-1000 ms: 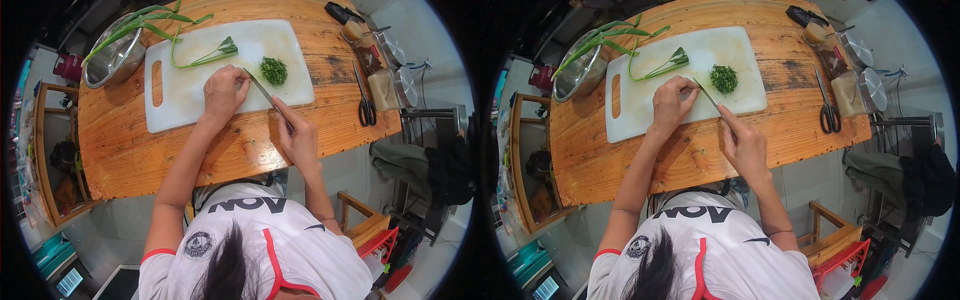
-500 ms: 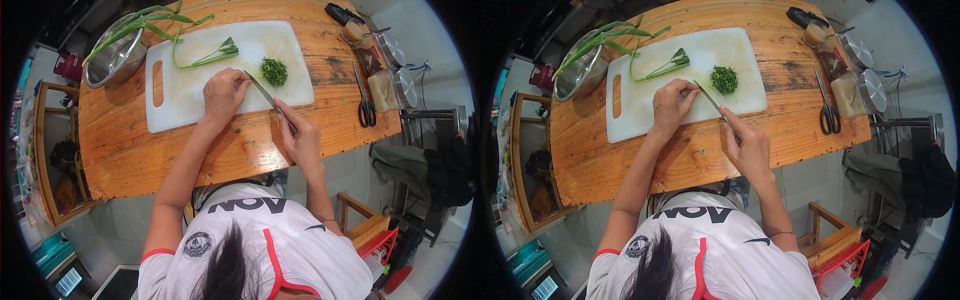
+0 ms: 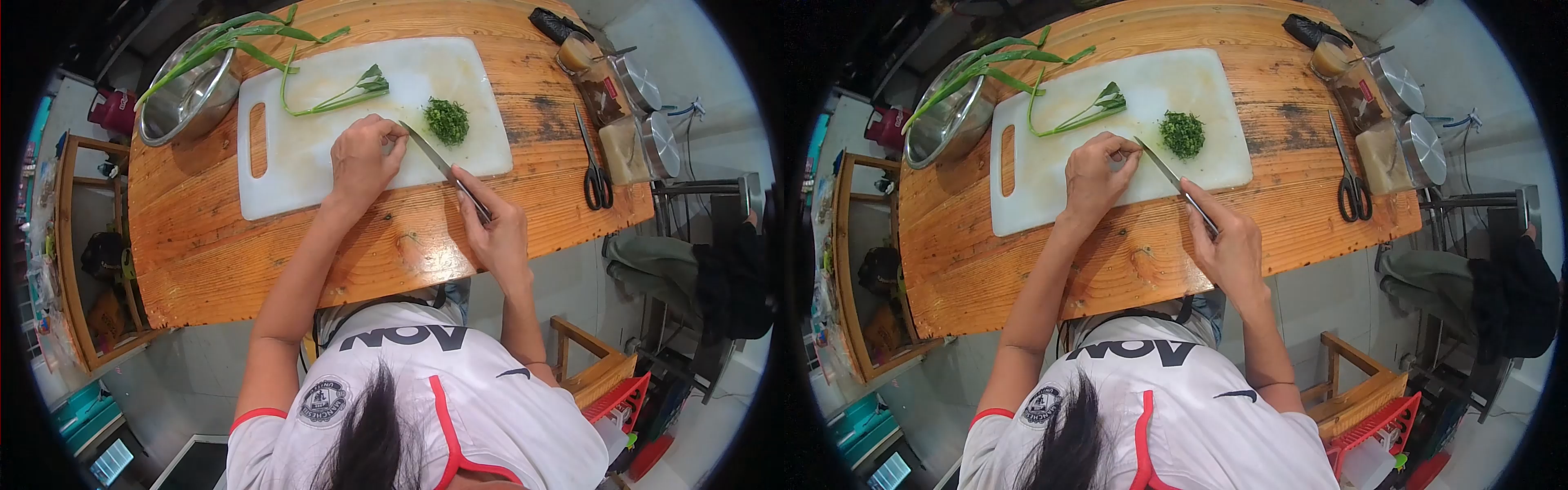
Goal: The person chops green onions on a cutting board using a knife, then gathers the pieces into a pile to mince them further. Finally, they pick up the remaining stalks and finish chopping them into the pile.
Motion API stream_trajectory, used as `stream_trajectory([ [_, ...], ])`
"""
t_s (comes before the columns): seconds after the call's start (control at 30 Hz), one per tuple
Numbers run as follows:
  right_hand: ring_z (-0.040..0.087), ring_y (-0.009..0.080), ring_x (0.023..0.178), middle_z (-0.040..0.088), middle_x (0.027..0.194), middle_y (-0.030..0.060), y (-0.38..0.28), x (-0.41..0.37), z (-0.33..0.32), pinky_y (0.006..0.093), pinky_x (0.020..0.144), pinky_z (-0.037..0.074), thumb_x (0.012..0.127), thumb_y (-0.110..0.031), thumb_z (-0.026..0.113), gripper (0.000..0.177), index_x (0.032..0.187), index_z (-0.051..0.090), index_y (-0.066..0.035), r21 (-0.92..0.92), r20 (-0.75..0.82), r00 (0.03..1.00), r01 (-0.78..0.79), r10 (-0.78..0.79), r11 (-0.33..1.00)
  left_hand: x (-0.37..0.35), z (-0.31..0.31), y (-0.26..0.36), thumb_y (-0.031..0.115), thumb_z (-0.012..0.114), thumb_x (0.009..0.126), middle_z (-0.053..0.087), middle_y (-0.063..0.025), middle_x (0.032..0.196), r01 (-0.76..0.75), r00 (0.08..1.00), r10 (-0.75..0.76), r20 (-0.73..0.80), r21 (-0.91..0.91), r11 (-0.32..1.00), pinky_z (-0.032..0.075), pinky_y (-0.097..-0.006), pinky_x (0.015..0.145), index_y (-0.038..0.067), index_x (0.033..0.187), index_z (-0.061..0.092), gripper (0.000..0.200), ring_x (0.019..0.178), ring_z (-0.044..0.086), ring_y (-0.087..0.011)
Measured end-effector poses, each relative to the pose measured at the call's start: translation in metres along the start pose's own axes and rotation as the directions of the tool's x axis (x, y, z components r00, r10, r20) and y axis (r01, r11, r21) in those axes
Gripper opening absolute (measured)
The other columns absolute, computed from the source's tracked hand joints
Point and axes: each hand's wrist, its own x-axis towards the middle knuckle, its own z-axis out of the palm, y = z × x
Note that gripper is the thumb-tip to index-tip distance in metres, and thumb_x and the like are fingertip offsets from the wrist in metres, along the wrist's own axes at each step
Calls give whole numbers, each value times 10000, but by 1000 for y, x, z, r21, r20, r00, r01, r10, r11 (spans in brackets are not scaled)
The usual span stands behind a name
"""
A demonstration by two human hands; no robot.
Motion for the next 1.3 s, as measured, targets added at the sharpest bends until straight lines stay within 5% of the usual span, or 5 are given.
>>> stream_trajectory([
  [0.3,584,274,499,666,712,202,-3,12,10,364,522,453,945,-82,645,331,1270,701,-115,-66,12,1000,-13,14,998,0,-1,-1,80,752,831,724,-98,834,13,1000,-13,-4,-64,998,535,-318,677,33,900,769,85,721,692,-206],
  [0.5,594,289,521,681,756,203,2,-1,5,366,530,460,941,-75,642,341,1275,699,-119,21,-22,1000,18,-17,1000,0,0,-1,78,748,831,717,-102,819,-3,1000,3,1,-54,999,531,-323,673,28,895,766,83,714,686,-214],
  [0.8,585,272,524,675,756,204,-2,10,17,356,543,466,935,-84,659,355,1287,691,-120,-112,11,998,58,-57,992,-1,0,1,75,755,821,715,-97,803,-26,999,25,-26,-37,999,526,-321,668,31,915,763,104,710,683,-206],
  [1.03,556,206,505,711,785,168,10,4,6,320,519,445,945,-98,660,331,1272,704,-126,82,-48,999,-22,26,996,-2,-2,3,59,757,826,740,-84,825,59,998,-59,1,-99,993,535,-301,687,29,993,737,171,731,693,-164],
  [1.3,580,229,512,722,812,152,9,0,12,335,528,462,943,-109,663,331,1269,708,-138,22,-49,998,34,-33,999,-1,-4,1,41,738,859,731,-83,818,22,999,-27,-26,-184,983,512,-273,646,12,988,740,132,697,653,-126],
])
